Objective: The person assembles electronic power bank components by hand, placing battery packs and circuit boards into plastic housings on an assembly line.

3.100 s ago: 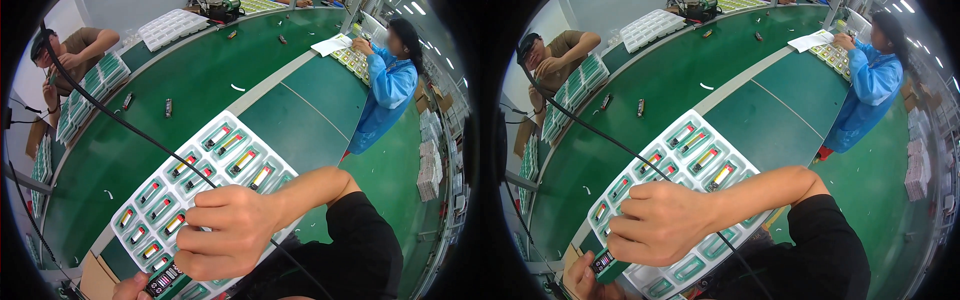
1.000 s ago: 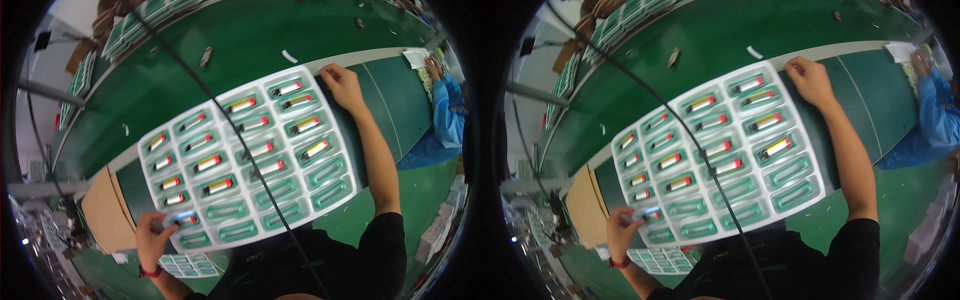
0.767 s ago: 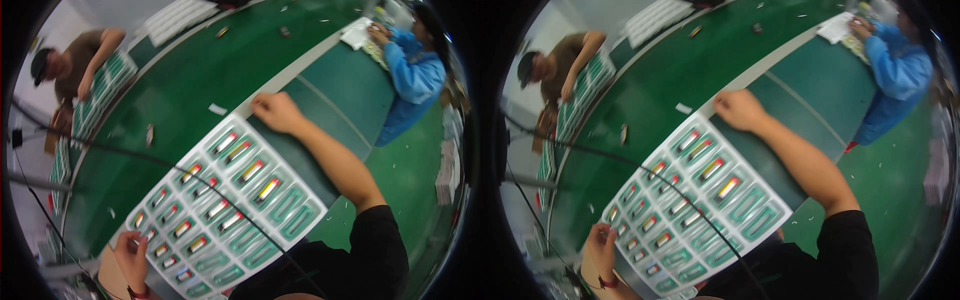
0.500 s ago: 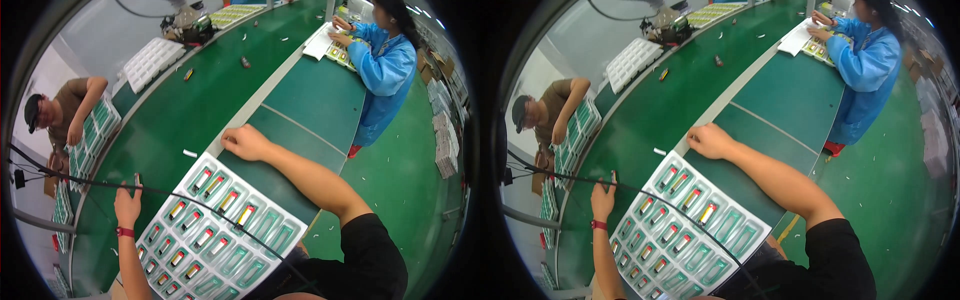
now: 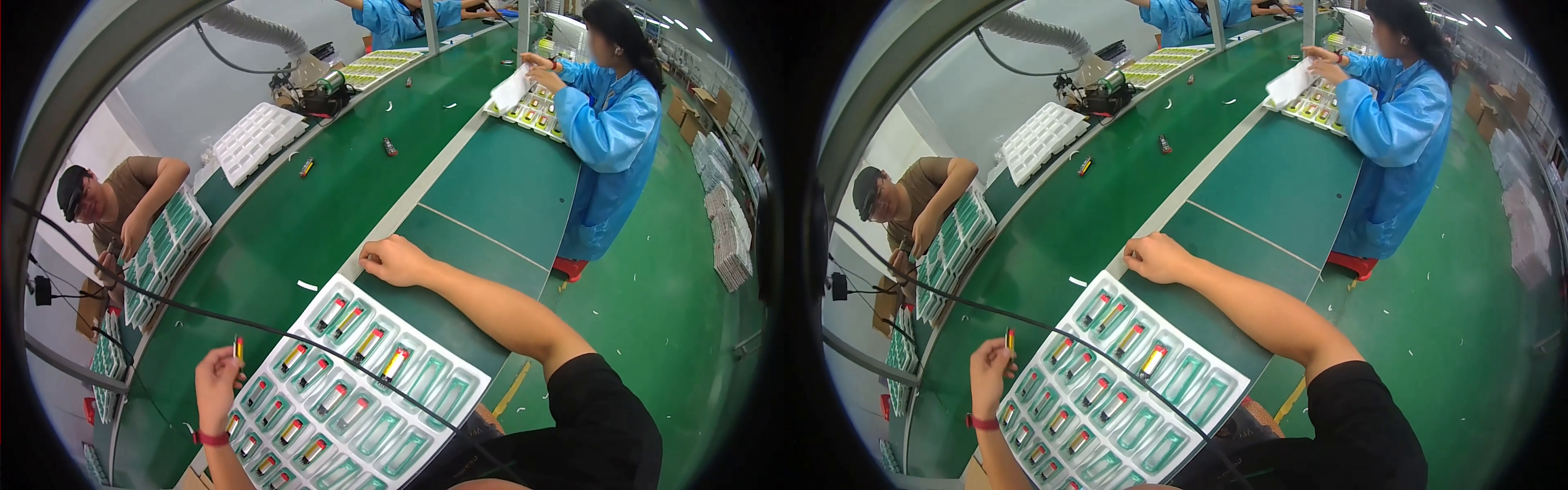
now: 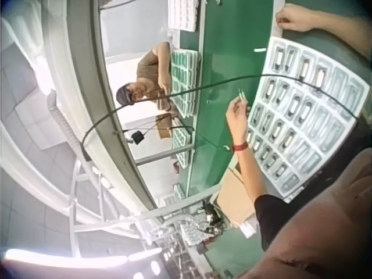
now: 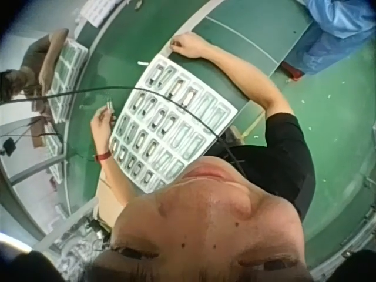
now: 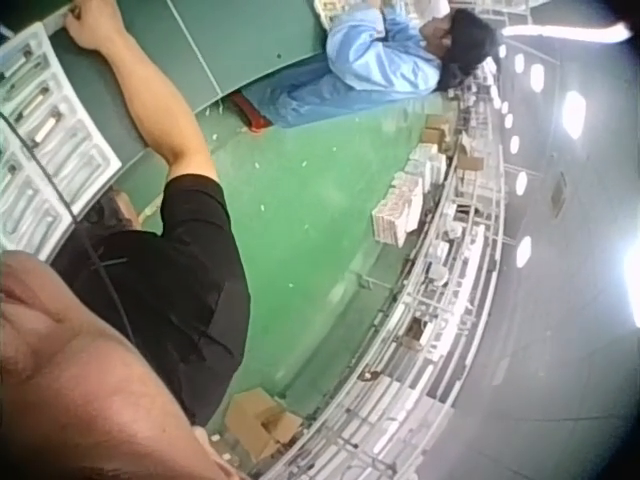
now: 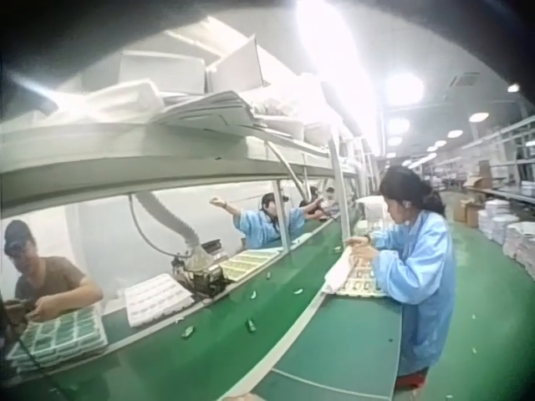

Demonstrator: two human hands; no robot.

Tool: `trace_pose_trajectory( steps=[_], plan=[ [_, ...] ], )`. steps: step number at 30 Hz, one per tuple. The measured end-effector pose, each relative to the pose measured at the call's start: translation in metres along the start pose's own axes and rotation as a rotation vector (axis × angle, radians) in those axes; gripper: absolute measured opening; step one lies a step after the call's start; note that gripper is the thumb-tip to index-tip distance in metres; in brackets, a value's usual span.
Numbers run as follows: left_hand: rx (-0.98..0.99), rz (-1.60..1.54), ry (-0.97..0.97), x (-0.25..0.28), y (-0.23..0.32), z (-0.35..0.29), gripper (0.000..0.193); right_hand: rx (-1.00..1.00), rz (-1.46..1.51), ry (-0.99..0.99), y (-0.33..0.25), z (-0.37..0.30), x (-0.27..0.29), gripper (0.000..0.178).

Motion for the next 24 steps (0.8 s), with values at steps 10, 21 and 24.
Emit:
trace_pose_trajectory(
  steps=[10,21,24],
  plan=[
    [-0.256,-0.266,0.101,0.013,0.055,-0.131,0.025,0.449,0.451,-0.047,-0.167,-0.033,0.027,0.019],
    [-0.752,0.288,0.412,0.004,0.075,-0.156,0.032,0.319,0.744,-0.416,-0.245,-0.072,-0.047,0.024],
    [-0.748,0.261,0.384,0.003,0.08,-0.158,0.037,0.147,0.857,-0.496,-0.248,-0.071,-0.037,0.021]
  ],
)
Point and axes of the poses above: each hand's wrist, its own z-axis towards the middle knuckle, its own x-axis out of the back of the hand, y = z × x, the point moved 3 cm from there along z, towards the middle knuckle, and after that the axes turned 10 degrees about y, right-handed, at the moved point
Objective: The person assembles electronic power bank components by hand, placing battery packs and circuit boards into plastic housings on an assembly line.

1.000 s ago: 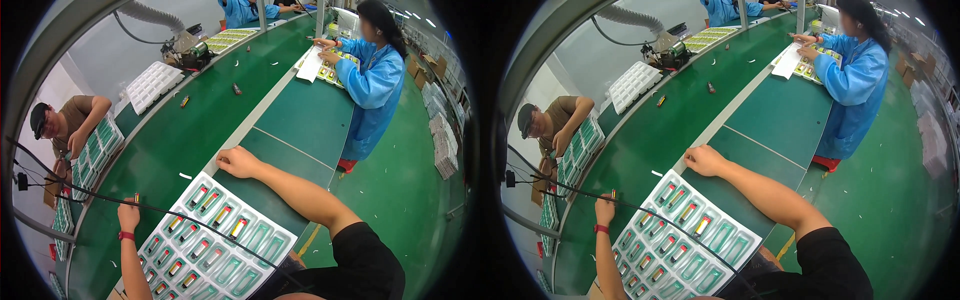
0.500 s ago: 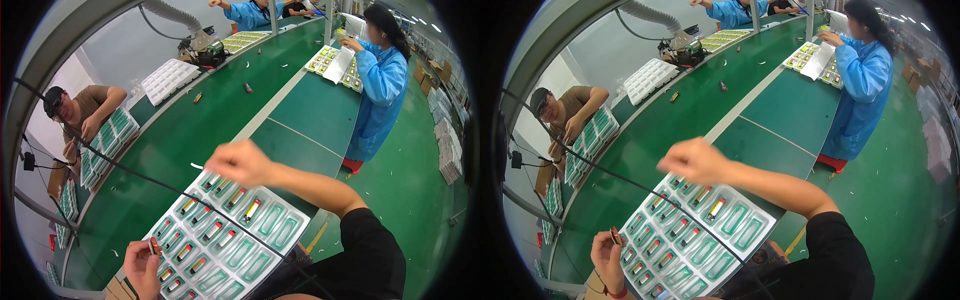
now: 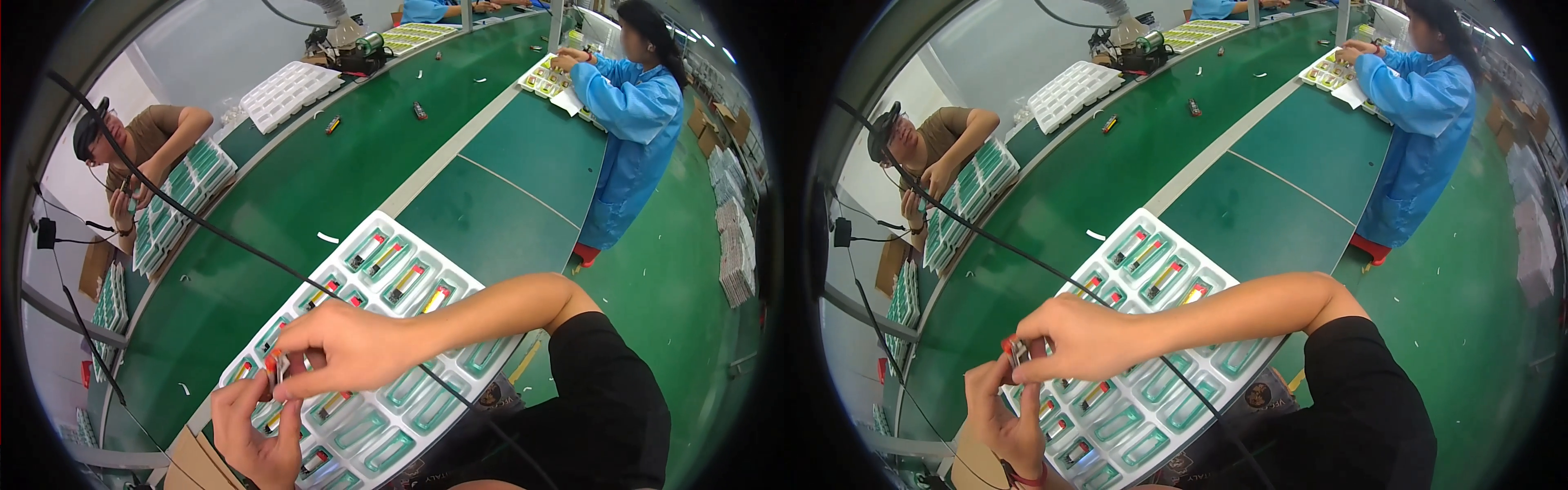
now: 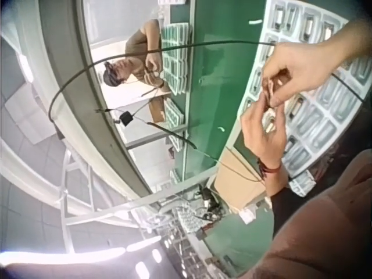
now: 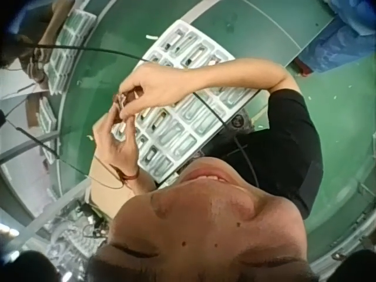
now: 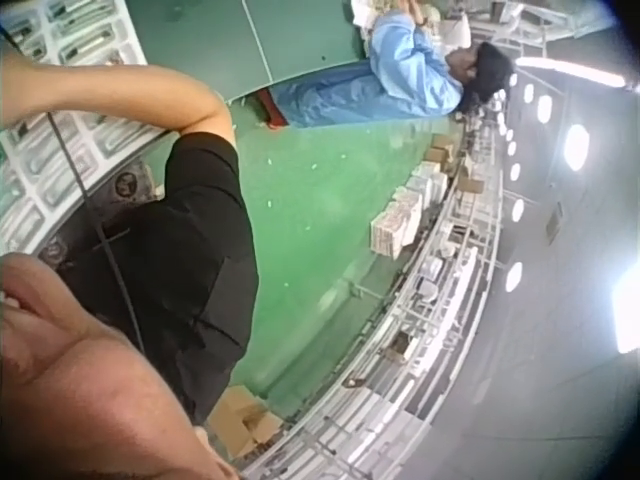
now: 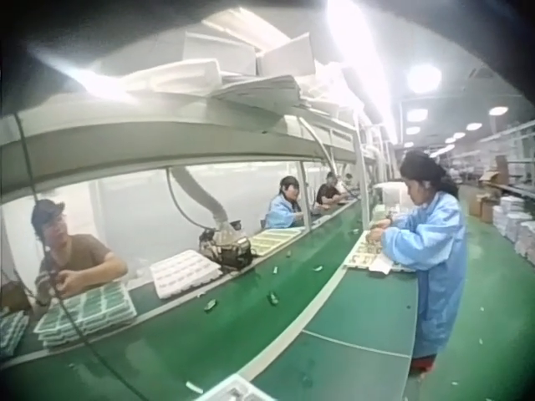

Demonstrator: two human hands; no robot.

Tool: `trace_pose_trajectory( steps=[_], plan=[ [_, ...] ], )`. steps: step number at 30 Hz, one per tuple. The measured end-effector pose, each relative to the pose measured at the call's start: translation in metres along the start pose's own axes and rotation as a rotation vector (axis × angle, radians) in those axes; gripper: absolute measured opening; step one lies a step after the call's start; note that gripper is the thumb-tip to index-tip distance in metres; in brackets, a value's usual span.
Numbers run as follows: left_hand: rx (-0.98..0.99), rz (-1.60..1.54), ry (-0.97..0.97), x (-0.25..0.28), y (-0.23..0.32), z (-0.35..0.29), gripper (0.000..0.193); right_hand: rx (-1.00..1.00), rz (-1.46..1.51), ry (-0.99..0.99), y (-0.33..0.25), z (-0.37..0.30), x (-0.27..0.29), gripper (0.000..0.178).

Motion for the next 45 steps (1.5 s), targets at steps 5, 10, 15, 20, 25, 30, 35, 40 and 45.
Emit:
trace_pose_trajectory(
  steps=[5,10,15,20,25,30,35,40,45],
  plan=[
    [0.168,-0.165,-0.014,0.002,-0.018,-0.001,0.014,-0.243,0.221,-0.031,0.019,0.005,0.0,0.029],
    [0.253,-0.279,0.017,-0.007,-0.033,-0.009,0.012,-0.258,0.203,-0.033,0.022,0.0,-0.001,0.029],
    [0.377,-0.302,0.03,-0.018,-0.035,-0.013,0.01,-0.058,-0.084,-0.026,0.019,-0.001,0.008,0.032],
    [0.4,-0.325,0.043,-0.009,-0.046,-0.01,0.008,-0.344,0.191,-0.165,0.027,0.016,0.009,0.03],
    [0.24,-0.307,-0.029,-0.016,-0.039,0.011,0.013,-0.57,0.478,0.038,0.02,0.013,0.037,0.035],
    [0.195,-0.291,0.064,-0.006,-0.051,0.003,0.026,-0.605,0.401,-0.024,0.022,0.019,0.025,0.044],
    [0.199,-0.335,-0.001,-0.008,-0.05,0.006,0.036,-0.634,0.376,-0.133,0.024,0.018,0.025,0.045],
    [-0.035,-0.261,-0.043,-0.02,-0.042,0.011,0.041,-0.738,0.242,-0.116,0.031,0.013,0.024,0.044],
    [0.245,-0.431,0.237,-0.025,-0.04,-0.001,0.024,-0.486,0.599,0.006,0.022,0.014,0.021,0.032]
  ],
)
Point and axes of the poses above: each hand's wrist, its own z-axis towards the middle knuckle, its own x-axis out of the back of the hand, y = z × x, the point moved 3 cm from there along z, towards the middle knuckle, and after that the axes turned 10 degrees about y, right-handed, at the moved point
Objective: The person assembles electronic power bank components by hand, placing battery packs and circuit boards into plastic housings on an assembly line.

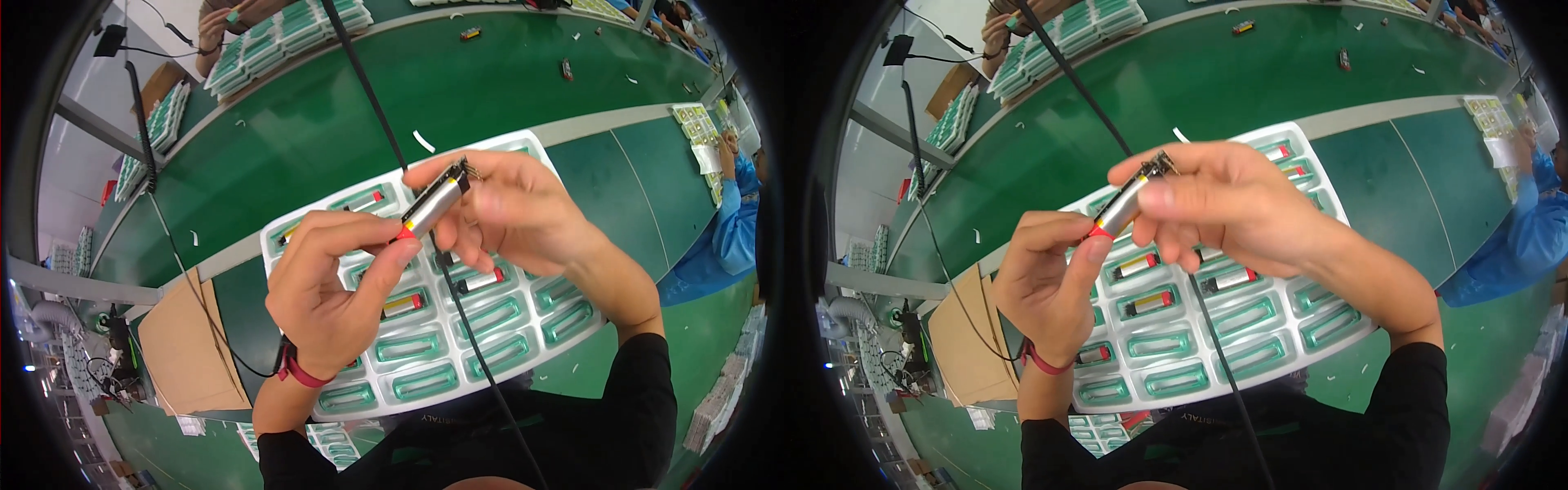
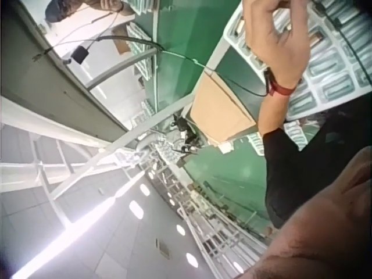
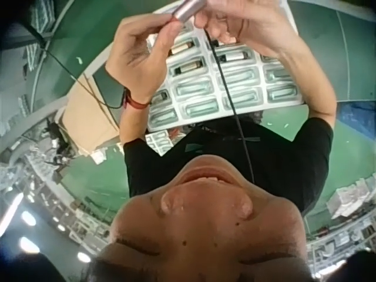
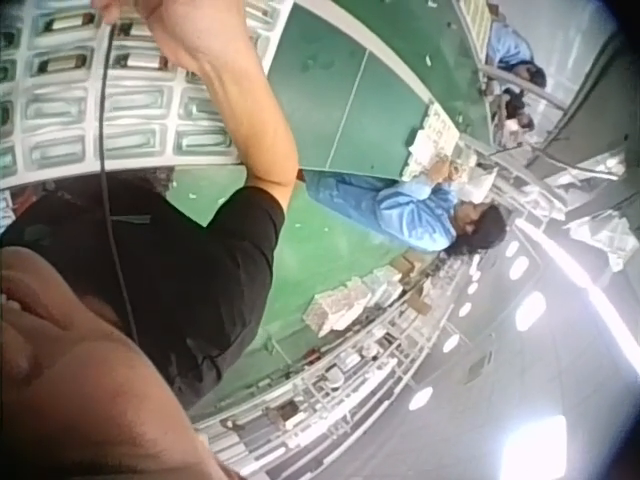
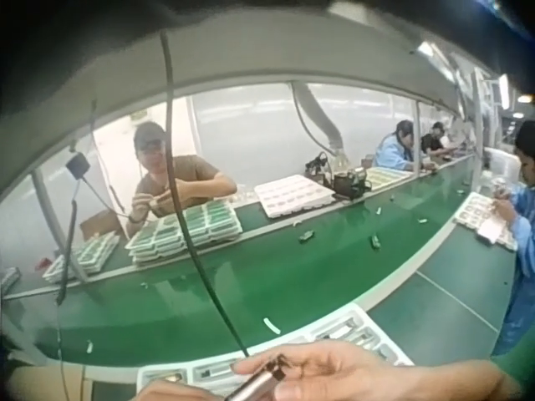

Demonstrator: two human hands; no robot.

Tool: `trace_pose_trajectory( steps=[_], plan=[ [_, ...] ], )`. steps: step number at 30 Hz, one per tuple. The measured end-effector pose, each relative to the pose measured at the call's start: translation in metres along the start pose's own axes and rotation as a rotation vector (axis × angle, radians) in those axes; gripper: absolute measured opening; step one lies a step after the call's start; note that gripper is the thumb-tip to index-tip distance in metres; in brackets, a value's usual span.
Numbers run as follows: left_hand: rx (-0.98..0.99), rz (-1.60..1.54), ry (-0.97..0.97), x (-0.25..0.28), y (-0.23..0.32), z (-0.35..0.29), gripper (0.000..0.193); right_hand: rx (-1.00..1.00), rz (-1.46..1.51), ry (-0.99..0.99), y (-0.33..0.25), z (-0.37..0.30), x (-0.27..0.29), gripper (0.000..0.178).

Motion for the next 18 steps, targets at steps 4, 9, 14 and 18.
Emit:
trace_pose_trajectory(
  steps=[4,9,14,18],
  plan=[
    [-0.019,-0.053,-0.034,0.002,-0.001,-0.007,0.025,-0.107,0.118,-0.004,0.02,-0.002,-0.002,0.025],
    [-0.147,0.095,-0.263,0.014,0.007,0.001,0.026,-0.067,-0.016,0.104,0.017,0.001,0.001,0.028],
    [-0.393,0.422,-0.257,0.002,0.012,0.008,0.028,-0.136,-0.266,-0.125,0.013,-0.012,0.013,0.024],
    [-0.461,0.479,-0.339,0.01,0.026,0.006,0.023,-0.166,-0.219,-0.207,0.02,-0.006,-0.003,0.023]
  ],
)
Point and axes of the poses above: each hand's wrist, its own z-axis towards the middle knuckle, its own x-axis out of the back of the hand, y = z × x, the point moved 3 cm from there along z, towards the middle knuckle, and after that the axes turned 10 degrees about y, right-handed, at the moved point
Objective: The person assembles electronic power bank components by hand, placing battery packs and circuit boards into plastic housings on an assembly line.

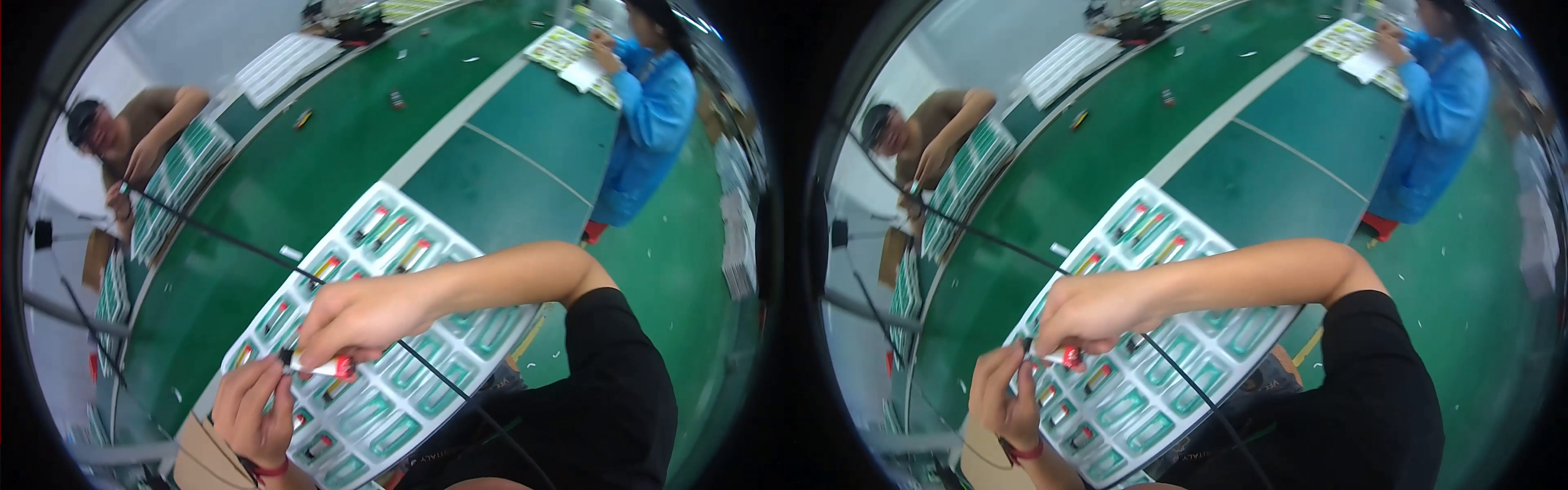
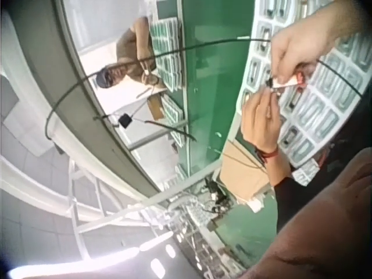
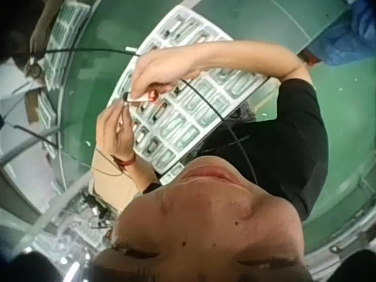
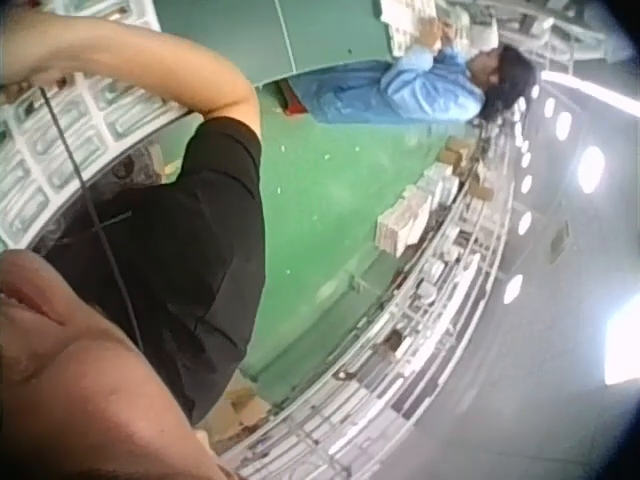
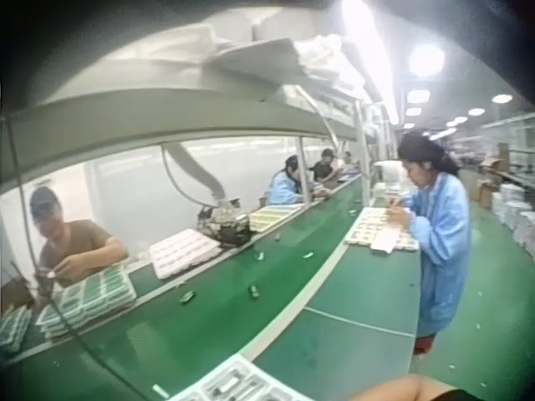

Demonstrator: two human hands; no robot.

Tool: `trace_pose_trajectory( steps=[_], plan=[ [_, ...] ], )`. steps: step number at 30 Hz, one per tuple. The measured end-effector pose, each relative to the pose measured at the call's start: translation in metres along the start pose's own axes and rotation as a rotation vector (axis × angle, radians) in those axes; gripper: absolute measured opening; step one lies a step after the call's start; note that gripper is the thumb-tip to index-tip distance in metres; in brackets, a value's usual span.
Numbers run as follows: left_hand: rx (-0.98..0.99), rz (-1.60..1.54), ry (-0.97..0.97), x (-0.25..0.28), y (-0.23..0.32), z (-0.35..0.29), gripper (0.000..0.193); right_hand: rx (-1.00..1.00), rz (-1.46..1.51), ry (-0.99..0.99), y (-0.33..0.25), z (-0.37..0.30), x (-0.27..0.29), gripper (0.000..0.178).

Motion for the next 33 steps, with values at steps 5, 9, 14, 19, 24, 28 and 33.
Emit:
trace_pose_trajectory(
  steps=[5,9,14,19,24,28,33],
  plan=[
    [-0.036,0.0,-0.01,0.0,0.012,0.0,0.022,-0.006,0.024,-0.028,-0.002,-0.008,-0.002,0.026],
    [0.06,-0.089,0.036,0.0,0.009,-0.009,0.019,-0.012,0.045,-0.071,0.002,-0.007,-0.007,0.026],
    [0.377,-0.301,0.058,-0.004,-0.001,-0.016,0.015,0.031,-0.052,-0.074,-0.002,-0.005,-0.005,0.028],
    [0.56,-0.433,0.071,-0.011,0.0,-0.017,0.024,0.175,-0.214,-0.104,0.006,0.009,-0.003,0.034],
    [0.331,-0.319,-0.025,-0.017,0.001,-0.022,0.029,0.195,-0.349,-0.196,0.001,-0.001,-0.004,0.036],
    [0.348,-0.376,-0.011,-0.018,0.003,-0.026,0.028,0.156,-0.348,-0.275,0.006,0.003,-0.004,0.033],
    [0.591,-0.563,-0.007,-0.015,0.007,-0.019,0.025,0.102,-0.21,-0.086,0.001,-0.002,0.001,0.031]
  ],
)
Point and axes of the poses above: each hand's wrist, its own z-axis towards the middle knuckle, its own x-axis out of the back of the hand, y = z × x, the point moved 3 cm from there along z, towards the middle knuckle, and after that the axes turned 10 degrees about y, right-handed, at the moved point
